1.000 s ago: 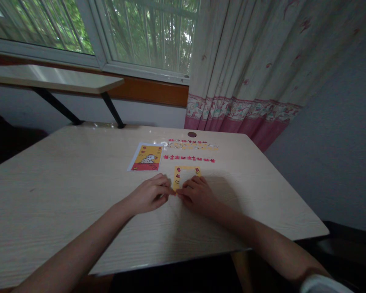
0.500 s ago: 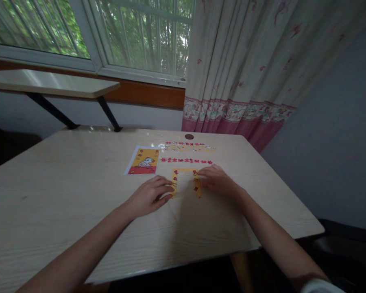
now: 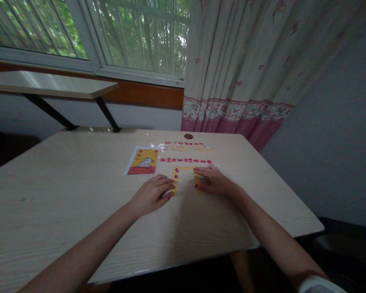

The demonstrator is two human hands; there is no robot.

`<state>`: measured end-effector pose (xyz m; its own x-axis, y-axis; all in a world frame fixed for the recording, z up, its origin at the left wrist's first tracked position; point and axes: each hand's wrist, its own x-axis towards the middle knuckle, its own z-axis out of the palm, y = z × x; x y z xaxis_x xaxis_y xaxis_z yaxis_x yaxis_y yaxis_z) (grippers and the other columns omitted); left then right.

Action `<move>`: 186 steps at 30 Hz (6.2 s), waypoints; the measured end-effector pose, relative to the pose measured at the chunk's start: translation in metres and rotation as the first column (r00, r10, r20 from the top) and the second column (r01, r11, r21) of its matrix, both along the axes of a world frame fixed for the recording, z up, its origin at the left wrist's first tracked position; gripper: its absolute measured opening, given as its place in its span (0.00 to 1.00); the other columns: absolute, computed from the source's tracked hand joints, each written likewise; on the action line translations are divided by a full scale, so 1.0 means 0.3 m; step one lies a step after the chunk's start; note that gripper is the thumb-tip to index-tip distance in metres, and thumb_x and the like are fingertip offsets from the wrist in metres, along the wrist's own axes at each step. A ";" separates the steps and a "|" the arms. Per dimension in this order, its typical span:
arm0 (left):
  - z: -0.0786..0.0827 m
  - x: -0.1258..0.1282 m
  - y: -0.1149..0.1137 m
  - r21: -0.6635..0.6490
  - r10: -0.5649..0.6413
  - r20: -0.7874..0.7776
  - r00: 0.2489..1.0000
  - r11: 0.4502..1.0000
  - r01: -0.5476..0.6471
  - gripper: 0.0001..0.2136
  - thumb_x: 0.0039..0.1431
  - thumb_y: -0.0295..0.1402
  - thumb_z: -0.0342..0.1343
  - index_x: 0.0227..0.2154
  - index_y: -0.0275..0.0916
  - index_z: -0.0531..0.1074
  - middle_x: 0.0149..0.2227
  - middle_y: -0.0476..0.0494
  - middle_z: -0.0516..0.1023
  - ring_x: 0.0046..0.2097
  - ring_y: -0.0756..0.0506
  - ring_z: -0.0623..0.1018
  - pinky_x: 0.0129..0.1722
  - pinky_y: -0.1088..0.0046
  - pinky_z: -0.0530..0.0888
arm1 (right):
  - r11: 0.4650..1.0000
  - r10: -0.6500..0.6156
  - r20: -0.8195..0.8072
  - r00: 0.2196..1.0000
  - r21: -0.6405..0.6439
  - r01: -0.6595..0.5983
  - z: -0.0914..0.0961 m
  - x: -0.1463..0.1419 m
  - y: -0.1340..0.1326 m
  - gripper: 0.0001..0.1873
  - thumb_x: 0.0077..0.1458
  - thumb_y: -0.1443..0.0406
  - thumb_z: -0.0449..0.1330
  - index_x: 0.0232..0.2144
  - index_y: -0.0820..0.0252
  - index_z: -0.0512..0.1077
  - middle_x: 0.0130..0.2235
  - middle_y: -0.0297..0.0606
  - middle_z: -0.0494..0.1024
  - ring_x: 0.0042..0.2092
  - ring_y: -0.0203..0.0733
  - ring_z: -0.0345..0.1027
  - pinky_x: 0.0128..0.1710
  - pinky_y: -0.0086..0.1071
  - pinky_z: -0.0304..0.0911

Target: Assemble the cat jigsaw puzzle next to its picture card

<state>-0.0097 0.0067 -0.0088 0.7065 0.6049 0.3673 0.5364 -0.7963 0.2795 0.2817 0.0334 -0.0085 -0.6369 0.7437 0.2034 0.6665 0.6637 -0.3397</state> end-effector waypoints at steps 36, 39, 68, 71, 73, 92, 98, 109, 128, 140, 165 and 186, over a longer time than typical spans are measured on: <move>-0.005 -0.016 -0.016 0.006 -0.055 -0.008 0.998 0.998 0.055 0.14 0.56 0.24 0.48 0.42 0.38 0.73 0.45 0.42 0.76 0.47 0.42 0.71 0.47 0.61 0.72 | 0.998 0.039 -0.005 0.999 -0.044 -0.040 -0.007 0.019 0.010 0.33 0.53 0.51 0.58 0.59 0.52 0.59 0.59 0.42 0.65 0.57 0.49 0.60 0.54 0.46 0.51; -0.010 -0.020 -0.014 -0.018 -0.048 0.019 0.999 0.999 0.049 0.15 0.55 0.23 0.48 0.45 0.37 0.72 0.45 0.41 0.76 0.48 0.42 0.70 0.48 0.62 0.72 | 0.999 0.031 -0.002 1.000 -0.044 -0.031 -0.005 0.019 0.008 0.33 0.53 0.50 0.58 0.59 0.52 0.60 0.59 0.41 0.65 0.56 0.49 0.60 0.54 0.46 0.51; -0.020 -0.022 -0.025 0.150 -0.026 -0.127 0.992 0.988 0.045 0.14 0.59 0.24 0.46 0.44 0.37 0.73 0.45 0.41 0.77 0.47 0.41 0.71 0.44 0.60 0.73 | 0.999 0.012 -0.010 1.000 -0.043 -0.013 -0.009 0.015 0.006 0.32 0.53 0.51 0.58 0.58 0.53 0.61 0.59 0.42 0.66 0.55 0.48 0.61 0.53 0.46 0.52; -0.010 -0.022 -0.029 0.102 -0.007 -0.122 0.993 0.995 0.020 0.16 0.56 0.23 0.47 0.45 0.38 0.72 0.46 0.42 0.76 0.48 0.42 0.71 0.47 0.61 0.72 | 0.999 0.018 -0.018 1.000 -0.048 -0.019 -0.012 0.015 0.008 0.32 0.53 0.50 0.58 0.58 0.52 0.61 0.58 0.42 0.66 0.56 0.49 0.61 0.53 0.46 0.52; -0.006 -0.018 -0.025 0.063 0.013 -0.099 0.995 0.998 -0.007 0.17 0.56 0.23 0.46 0.47 0.37 0.70 0.47 0.41 0.75 0.48 0.43 0.71 0.49 0.63 0.70 | 0.999 0.020 -0.020 1.000 -0.050 -0.021 -0.011 0.014 0.007 0.33 0.53 0.50 0.58 0.58 0.52 0.61 0.58 0.43 0.66 0.56 0.49 0.61 0.53 0.47 0.52; -0.048 0.032 0.047 -0.016 0.191 -0.214 0.958 0.980 -0.199 0.24 0.66 0.43 0.39 0.61 0.38 0.53 0.62 0.40 0.60 0.59 0.39 0.62 0.54 0.57 0.61 | 0.997 0.001 -0.023 1.000 -0.081 -0.003 0.008 0.008 -0.009 0.33 0.53 0.50 0.58 0.57 0.57 0.62 0.59 0.45 0.65 0.56 0.49 0.61 0.54 0.46 0.52; -0.050 0.035 0.048 -0.022 0.190 -0.219 0.957 0.980 -0.200 0.24 0.66 0.43 0.39 0.61 0.38 0.53 0.62 0.40 0.59 0.59 0.38 0.62 0.54 0.56 0.61 | 0.998 0.002 -0.017 1.000 -0.068 -0.003 0.009 0.007 -0.008 0.32 0.54 0.50 0.57 0.57 0.56 0.62 0.59 0.44 0.65 0.55 0.49 0.61 0.54 0.47 0.52; -0.046 0.027 0.046 -0.047 0.184 -0.183 0.966 0.980 -0.196 0.24 0.66 0.44 0.39 0.61 0.38 0.53 0.62 0.38 0.59 0.60 0.39 0.61 0.55 0.55 0.61 | 0.997 0.011 -0.032 0.999 -0.079 -0.014 0.003 0.013 -0.004 0.33 0.53 0.50 0.58 0.58 0.54 0.61 0.59 0.44 0.65 0.57 0.49 0.60 0.56 0.47 0.50; -0.051 0.016 0.036 0.007 0.181 -0.110 0.977 0.983 -0.182 0.22 0.66 0.40 0.40 0.58 0.34 0.56 0.57 0.34 0.66 0.57 0.40 0.66 0.56 0.58 0.64 | 0.978 -0.184 0.076 0.980 0.112 0.175 0.053 -0.044 0.220 0.13 0.59 0.60 0.54 0.41 0.54 0.76 0.44 0.39 0.77 0.47 0.45 0.67 0.50 0.41 0.58; -0.047 0.022 0.031 -0.028 0.182 -0.099 0.978 0.982 -0.185 0.21 0.66 0.39 0.41 0.57 0.33 0.57 0.57 0.34 0.65 0.58 0.40 0.64 0.57 0.57 0.63 | 0.985 -0.164 0.171 0.972 0.073 0.153 0.049 -0.115 0.331 0.08 0.48 0.64 0.64 0.34 0.56 0.78 0.36 0.39 0.79 0.42 0.46 0.70 0.47 0.39 0.61; 0.013 0.100 -0.051 -0.497 0.305 0.486 0.819 0.868 -0.028 0.10 0.55 0.37 0.55 0.28 0.35 0.75 0.28 0.43 0.76 0.30 0.49 0.72 0.29 0.74 0.69 | 0.814 -0.414 -0.519 0.748 -0.579 0.049 0.007 -0.211 -0.111 0.09 0.49 0.59 0.61 0.27 0.60 0.73 0.25 0.33 0.74 0.25 0.32 0.62 0.26 0.27 0.57; -0.015 0.093 -0.018 -0.719 0.525 0.499 0.690 0.695 -0.009 0.14 0.47 0.43 0.58 0.24 0.34 0.76 0.22 0.46 0.75 0.25 0.49 0.71 0.25 0.75 0.67 | 0.841 -0.046 -0.322 0.946 0.498 0.210 0.016 -0.218 -0.117 0.08 0.58 0.61 0.58 0.30 0.55 0.75 0.29 0.32 0.79 0.32 0.36 0.68 0.39 0.33 0.55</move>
